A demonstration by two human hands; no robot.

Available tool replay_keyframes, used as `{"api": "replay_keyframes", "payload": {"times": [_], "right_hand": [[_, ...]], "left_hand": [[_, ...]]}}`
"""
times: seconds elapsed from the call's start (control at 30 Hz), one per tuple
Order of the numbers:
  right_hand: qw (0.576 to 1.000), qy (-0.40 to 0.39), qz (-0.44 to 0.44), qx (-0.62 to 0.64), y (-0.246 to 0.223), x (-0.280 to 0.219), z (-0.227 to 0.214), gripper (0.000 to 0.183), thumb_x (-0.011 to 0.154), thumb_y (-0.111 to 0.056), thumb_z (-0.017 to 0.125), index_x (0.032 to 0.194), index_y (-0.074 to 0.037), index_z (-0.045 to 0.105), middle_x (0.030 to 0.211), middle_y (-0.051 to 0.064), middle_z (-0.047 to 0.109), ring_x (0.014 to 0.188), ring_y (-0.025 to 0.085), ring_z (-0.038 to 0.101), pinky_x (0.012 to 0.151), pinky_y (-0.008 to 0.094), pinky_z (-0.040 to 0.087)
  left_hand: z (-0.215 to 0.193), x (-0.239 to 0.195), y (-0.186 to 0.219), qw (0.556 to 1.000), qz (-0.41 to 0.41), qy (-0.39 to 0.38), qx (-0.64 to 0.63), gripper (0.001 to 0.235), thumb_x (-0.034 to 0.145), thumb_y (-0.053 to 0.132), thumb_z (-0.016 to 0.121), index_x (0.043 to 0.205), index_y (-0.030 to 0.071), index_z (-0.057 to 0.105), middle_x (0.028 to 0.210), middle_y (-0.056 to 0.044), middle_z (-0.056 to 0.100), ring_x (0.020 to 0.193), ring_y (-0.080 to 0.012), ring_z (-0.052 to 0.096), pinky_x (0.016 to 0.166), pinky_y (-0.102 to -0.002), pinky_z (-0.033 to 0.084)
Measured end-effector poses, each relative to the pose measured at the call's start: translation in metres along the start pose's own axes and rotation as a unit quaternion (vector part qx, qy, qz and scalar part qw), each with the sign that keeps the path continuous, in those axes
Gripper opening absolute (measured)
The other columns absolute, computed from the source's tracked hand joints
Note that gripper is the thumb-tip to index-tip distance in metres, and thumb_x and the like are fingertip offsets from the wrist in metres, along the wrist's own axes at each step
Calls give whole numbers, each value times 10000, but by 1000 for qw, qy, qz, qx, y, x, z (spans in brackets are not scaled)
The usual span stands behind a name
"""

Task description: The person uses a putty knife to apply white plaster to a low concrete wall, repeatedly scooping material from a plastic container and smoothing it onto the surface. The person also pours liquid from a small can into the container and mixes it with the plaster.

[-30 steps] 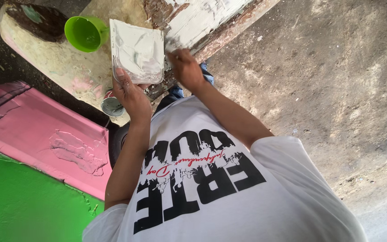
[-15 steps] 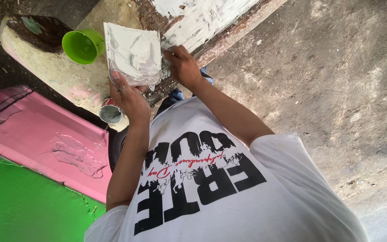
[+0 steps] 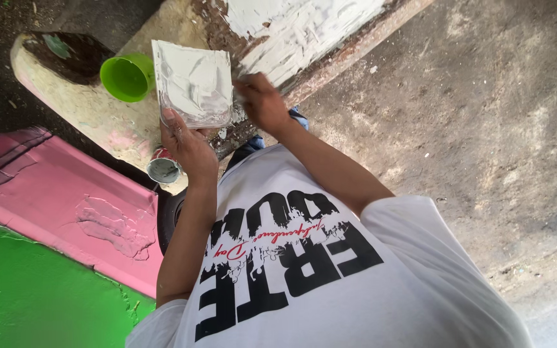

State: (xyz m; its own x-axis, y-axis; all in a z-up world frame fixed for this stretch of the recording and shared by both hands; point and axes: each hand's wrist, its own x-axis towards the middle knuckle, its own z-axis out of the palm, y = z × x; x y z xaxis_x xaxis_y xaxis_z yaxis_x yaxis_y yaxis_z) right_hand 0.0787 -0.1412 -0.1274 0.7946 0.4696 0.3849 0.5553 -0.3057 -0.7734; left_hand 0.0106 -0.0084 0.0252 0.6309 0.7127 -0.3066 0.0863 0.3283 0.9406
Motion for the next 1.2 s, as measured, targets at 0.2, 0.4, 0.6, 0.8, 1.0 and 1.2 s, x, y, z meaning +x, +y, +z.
{"api": "replay_keyframes", "payload": {"times": [0.2, 0.4, 0.6, 0.8, 1.0, 1.2], "right_hand": [[981, 111, 110, -117, 74, 41, -35, 455, 851, 166, 640, 1225, -68, 753, 1112, 75, 658, 800, 159, 667, 610, 193, 623], [999, 32, 44, -1, 14, 29, -10, 309, 845, 25, 710, 1140, -67, 700, 1151, 80, 666, 980, 216, 704, 806, 293, 658], [955, 119, 268, 33, 17, 56, -96, 177, 960, 55, 656, 836, -30, 751, 1081, 144, 815, 577, 164, 674, 380, 263, 435], [975, 41, 184, 120, -31, 68, -120, 219, 1057, 0, 669, 1254, -51, 749, 1061, 110, 791, 810, 93, 724, 643, 271, 598], [851, 59, 426, 301, -49, 63, -106, 179, 1004, -41, 693, 1167, -11, 759, 799, 77, 722, 635, 54, 543, 552, 240, 444], [629, 130, 505, 576, 6, 53, -115, 110, 951, 14, 657, 871, -19, 724, 783, 74, 709, 637, 114, 582, 552, 242, 468]], "left_hand": [[-8, 2, -7, 1000, -7, 24, 12, 500, 1125, 466, 559, 1327, 12, 612, 1098, -69, 659, 823, -106, 556, 637, -261, 436], [5, 11, -10, 1000, -23, -1, 3, 537, 1082, 466, 523, 1343, -1, 570, 1281, -153, 677, 1070, -222, 725, 786, -346, 662], [12, 14, -11, 999, -36, -37, -4, 512, 1060, 427, 491, 1352, 8, 532, 1238, -108, 665, 1032, -176, 731, 744, -329, 682], [37, 5, -25, 990, -6, -106, 91, 457, 1128, 396, 477, 1285, -10, 617, 1074, -86, 708, 882, -143, 705, 713, -287, 616], [49, -8, -32, 896, 157, -187, 371, 409, 1145, 335, 467, 1185, -11, 682, 775, -133, 672, 625, -183, 630, 598, -395, 487], [48, -10, -44, 892, 148, -185, 386, 478, 1134, 356, 423, 1328, -28, 630, 798, -118, 703, 575, -185, 654, 550, -370, 499]]}}
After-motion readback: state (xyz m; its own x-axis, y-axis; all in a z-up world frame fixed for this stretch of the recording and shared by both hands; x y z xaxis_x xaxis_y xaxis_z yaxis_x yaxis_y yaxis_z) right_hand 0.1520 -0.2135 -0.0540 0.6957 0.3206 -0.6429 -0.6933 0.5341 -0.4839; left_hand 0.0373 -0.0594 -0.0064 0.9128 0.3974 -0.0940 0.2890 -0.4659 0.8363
